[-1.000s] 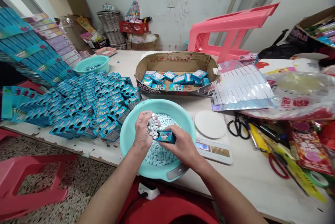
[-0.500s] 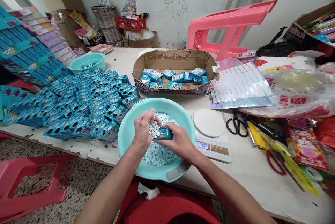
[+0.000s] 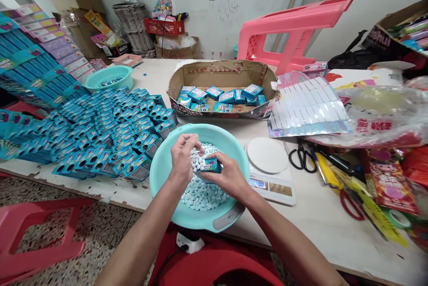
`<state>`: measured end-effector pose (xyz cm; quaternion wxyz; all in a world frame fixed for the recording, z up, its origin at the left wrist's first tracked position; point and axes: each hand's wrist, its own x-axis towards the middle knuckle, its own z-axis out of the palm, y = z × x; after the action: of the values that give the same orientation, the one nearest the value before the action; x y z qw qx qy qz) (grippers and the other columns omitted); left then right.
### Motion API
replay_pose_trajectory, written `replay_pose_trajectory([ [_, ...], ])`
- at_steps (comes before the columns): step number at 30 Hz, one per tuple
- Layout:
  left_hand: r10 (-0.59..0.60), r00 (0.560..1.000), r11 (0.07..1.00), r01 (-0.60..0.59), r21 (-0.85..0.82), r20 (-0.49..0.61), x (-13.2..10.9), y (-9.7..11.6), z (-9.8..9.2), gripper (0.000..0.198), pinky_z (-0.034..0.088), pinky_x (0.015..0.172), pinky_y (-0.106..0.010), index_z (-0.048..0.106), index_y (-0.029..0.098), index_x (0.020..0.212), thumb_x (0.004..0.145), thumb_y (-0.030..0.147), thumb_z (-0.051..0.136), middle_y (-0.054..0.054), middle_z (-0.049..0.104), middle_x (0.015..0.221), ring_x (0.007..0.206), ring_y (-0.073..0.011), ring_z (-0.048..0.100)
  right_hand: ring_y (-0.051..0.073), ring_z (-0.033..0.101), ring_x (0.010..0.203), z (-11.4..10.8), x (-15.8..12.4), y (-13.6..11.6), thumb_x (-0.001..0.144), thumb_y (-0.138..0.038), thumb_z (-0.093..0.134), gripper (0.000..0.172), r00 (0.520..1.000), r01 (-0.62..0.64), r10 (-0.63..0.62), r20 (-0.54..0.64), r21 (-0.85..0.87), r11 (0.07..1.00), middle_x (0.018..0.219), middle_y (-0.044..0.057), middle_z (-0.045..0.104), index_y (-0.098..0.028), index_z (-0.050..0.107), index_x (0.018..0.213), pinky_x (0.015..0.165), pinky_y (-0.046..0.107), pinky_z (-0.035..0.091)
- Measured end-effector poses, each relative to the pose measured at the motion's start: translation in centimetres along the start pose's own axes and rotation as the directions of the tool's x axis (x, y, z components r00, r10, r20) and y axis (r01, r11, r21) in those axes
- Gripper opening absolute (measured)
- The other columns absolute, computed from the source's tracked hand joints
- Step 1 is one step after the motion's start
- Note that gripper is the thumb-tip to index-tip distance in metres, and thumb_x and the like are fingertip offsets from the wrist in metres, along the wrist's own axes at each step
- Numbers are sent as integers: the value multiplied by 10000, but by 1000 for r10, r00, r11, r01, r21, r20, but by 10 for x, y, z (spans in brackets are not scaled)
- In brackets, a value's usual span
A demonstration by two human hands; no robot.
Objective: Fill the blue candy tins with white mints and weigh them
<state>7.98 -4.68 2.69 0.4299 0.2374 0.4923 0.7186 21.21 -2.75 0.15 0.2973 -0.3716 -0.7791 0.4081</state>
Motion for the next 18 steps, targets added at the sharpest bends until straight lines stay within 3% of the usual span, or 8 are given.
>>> replay_pose_trajectory([
  [6,22,1000,1000,-22,0,16,-4,4,2,307,472,518,-242,522,193,928,718,348,682,33,596,658,520,-124,587,195,603,853,-8,-1,-5,669,-309,754,326,1000,-6,7,-29,38,999,915,6,667,-219,633,958,767,305,438],
  [12,-22,1000,997,24,68,-17,-2,-5,0,271,464,526,-222,544,160,825,718,373,674,18,593,658,529,-108,582,200,609,835,-7,-1,-2,655,-286,757,303,999,-50,51,-14,30,998,888,8,673,-215,648,929,751,311,444],
  [18,20,996,997,-27,75,82,-7,-7,6,234,449,511,-217,551,161,827,748,359,648,19,591,637,497,-99,558,197,608,842,-3,-1,1,651,-263,762,348,999,-24,25,-23,24,999,917,10,675,-229,646,977,749,309,446],
])
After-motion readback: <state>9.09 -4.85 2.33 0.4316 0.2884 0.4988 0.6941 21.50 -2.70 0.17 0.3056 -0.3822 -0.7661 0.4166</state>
